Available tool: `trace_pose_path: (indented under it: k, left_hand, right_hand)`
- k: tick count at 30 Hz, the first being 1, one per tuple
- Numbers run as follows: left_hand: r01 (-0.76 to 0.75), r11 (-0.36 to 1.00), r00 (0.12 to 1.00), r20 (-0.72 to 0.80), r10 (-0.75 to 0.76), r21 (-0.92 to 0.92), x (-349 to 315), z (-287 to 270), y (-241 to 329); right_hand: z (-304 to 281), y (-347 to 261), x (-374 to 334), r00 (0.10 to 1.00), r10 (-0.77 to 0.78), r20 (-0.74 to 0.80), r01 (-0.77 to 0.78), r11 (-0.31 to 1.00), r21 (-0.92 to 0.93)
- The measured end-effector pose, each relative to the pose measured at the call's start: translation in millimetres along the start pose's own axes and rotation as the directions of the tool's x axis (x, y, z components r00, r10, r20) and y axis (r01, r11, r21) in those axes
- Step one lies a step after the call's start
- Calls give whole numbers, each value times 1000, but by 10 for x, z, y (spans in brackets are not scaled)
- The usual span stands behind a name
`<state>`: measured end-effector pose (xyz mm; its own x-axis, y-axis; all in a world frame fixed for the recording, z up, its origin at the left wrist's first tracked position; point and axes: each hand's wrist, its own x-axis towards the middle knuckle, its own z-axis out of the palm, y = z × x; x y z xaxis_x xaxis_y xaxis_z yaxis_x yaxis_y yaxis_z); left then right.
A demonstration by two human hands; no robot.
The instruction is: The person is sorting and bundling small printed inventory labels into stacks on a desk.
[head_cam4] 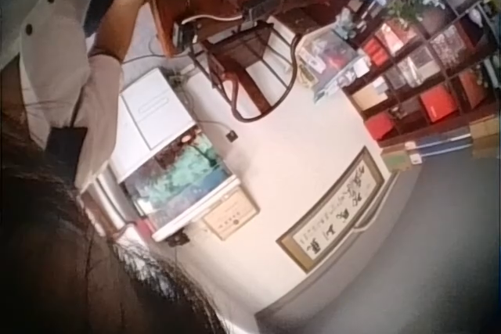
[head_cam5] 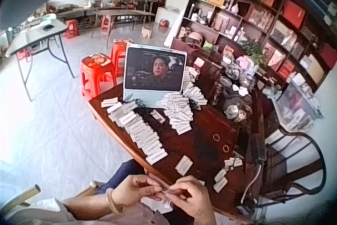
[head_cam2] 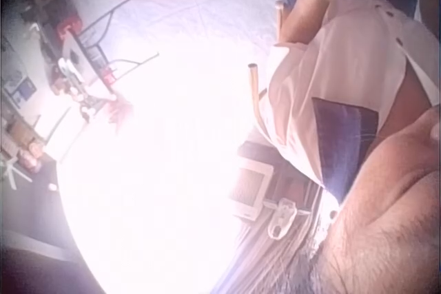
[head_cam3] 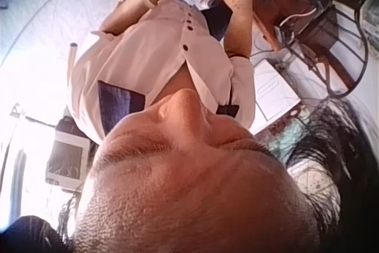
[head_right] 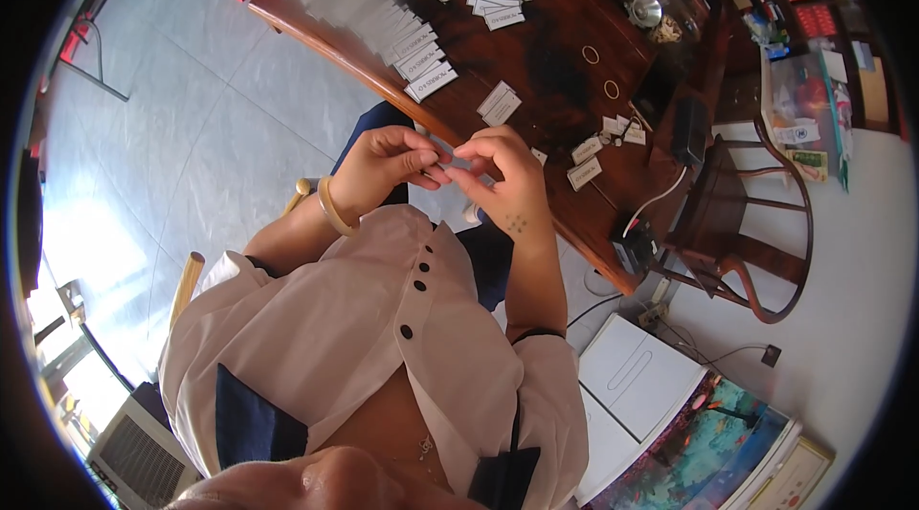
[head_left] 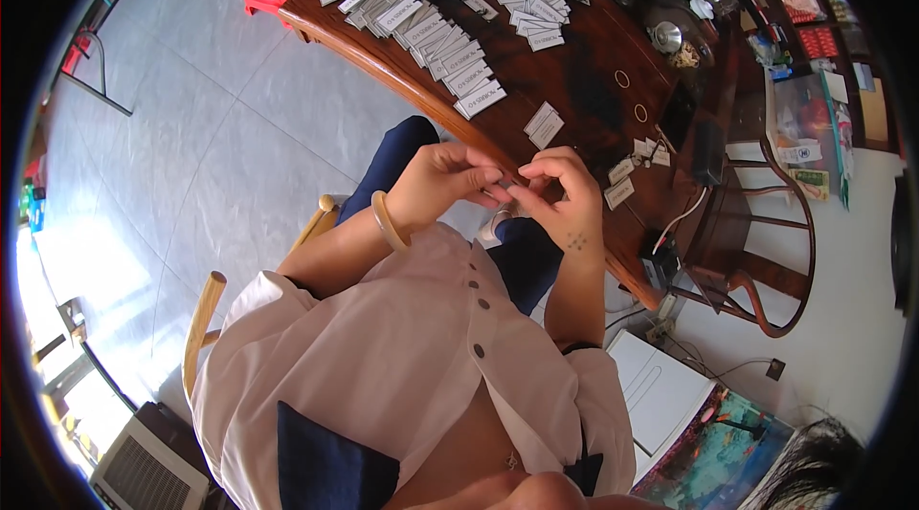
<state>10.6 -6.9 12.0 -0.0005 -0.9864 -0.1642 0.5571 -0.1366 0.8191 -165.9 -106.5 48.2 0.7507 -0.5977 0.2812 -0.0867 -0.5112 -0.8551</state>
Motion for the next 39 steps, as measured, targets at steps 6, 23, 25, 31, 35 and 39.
trace_pose_path:
  k: [6,23,25,31,35,39]
  left_hand:
    - [-28,953,997,-81,3,-301,57,-51,-102]
    - [-28,915,1000,-8,28,-403,48,-17,-187]
    - [-6,898,1000,-16,-1,-440,48,-27,-208]
    - [102,913,995,44,-93,-395,49,28,-64]
    - [172,913,980,160,-120,-370,39,-16,-80]
    - [191,939,981,101,-168,-286,36,52,7]
  right_hand:
    - [279,-65,-47,970,-150,-190,125,983,-134]
    - [411,35,3,841,-458,-287,233,787,-572]
    - [411,22,2,832,-471,-294,242,784,-572]
    - [294,16,2,954,-185,-234,148,974,-170]
    - [181,-44,19,941,-128,-314,98,989,-110]
    - [162,-45,1,906,-139,-400,112,990,-88]
